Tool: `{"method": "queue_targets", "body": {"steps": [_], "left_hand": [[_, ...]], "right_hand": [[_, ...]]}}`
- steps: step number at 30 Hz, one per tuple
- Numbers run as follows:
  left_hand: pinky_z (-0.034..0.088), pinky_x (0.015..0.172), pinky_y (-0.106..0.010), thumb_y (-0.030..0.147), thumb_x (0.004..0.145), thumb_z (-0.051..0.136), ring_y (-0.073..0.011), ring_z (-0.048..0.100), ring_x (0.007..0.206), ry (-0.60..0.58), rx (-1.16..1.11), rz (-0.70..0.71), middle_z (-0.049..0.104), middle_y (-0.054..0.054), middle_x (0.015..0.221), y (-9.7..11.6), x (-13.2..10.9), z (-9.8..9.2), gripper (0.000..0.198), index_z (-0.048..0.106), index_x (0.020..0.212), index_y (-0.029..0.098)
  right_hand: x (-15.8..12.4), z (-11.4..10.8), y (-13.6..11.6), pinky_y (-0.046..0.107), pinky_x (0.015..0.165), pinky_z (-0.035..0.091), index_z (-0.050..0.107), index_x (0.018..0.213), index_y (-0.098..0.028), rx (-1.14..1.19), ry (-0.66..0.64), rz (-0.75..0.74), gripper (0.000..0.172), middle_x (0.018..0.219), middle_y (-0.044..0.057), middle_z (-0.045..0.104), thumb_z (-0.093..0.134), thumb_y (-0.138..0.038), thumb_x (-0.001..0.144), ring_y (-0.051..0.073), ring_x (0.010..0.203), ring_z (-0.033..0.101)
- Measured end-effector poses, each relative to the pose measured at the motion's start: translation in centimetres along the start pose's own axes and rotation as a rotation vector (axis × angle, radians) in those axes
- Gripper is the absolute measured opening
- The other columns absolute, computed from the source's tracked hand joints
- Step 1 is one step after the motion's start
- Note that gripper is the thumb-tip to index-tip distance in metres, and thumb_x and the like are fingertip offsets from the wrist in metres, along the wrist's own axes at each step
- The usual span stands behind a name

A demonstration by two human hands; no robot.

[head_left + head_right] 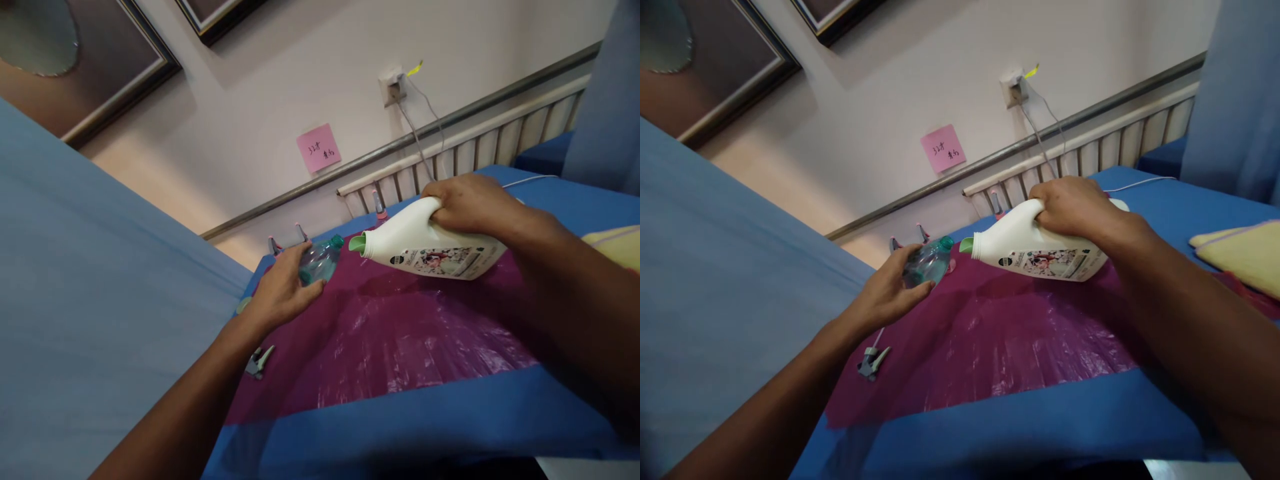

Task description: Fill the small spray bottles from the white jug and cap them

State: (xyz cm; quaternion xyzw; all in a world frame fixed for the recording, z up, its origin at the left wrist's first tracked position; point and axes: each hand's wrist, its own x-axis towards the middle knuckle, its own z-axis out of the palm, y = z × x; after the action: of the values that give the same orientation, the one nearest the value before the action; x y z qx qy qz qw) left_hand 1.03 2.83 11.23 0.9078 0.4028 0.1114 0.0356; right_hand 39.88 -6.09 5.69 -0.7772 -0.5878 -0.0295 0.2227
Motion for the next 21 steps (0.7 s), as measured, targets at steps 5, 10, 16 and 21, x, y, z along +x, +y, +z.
{"method": "queue_targets", "body": {"steps": [5,10,16,21], "left_hand": [[0.054,0.123,-0.067,0.042,0.093,0.075,-0.0466,0.062,0.150,-0.029,0.045,0.063,0.061,-0.022,0.166,-0.5,-0.1,0.2,0.083,0.048,0.169,0.020],[0.056,0.117,-0.067,0.040,0.095,0.074,-0.0463,0.064,0.145,-0.044,0.112,0.123,0.063,-0.021,0.163,-0.9,0.0,0.7,0.078,0.050,0.167,0.023],[0.061,0.107,-0.064,0.041,0.095,0.075,-0.0448,0.066,0.138,-0.059,0.189,0.159,0.064,-0.019,0.160,-1.1,0.1,0.7,0.077,0.050,0.166,0.027],[0.061,0.110,-0.061,0.042,0.095,0.074,-0.0452,0.061,0.147,-0.076,0.264,0.158,0.061,-0.018,0.166,-1.0,0.2,0.3,0.079,0.047,0.167,0.027]], "right_hand": [[-0.5,-0.6,-1.1,0.040,0.071,0.030,0.083,0.108,-0.025,-0.067,-0.028,0.008,0.029,0.100,0.013,0.081,0.065,-0.032,0.087,0.025,0.082,0.063],[-0.8,-0.6,-1.7,0.041,0.072,0.029,0.084,0.113,-0.026,-0.061,-0.028,0.011,0.035,0.105,0.013,0.082,0.065,-0.033,0.085,0.027,0.086,0.063],[-0.3,-0.2,-1.2,0.042,0.076,0.035,0.084,0.111,-0.029,-0.023,-0.016,0.013,0.031,0.101,0.012,0.081,0.069,-0.031,0.084,0.031,0.089,0.067],[0.1,0.2,-0.8,0.044,0.076,0.041,0.083,0.104,-0.030,0.016,-0.006,-0.008,0.024,0.096,0.012,0.079,0.074,-0.028,0.082,0.034,0.087,0.068]]}}
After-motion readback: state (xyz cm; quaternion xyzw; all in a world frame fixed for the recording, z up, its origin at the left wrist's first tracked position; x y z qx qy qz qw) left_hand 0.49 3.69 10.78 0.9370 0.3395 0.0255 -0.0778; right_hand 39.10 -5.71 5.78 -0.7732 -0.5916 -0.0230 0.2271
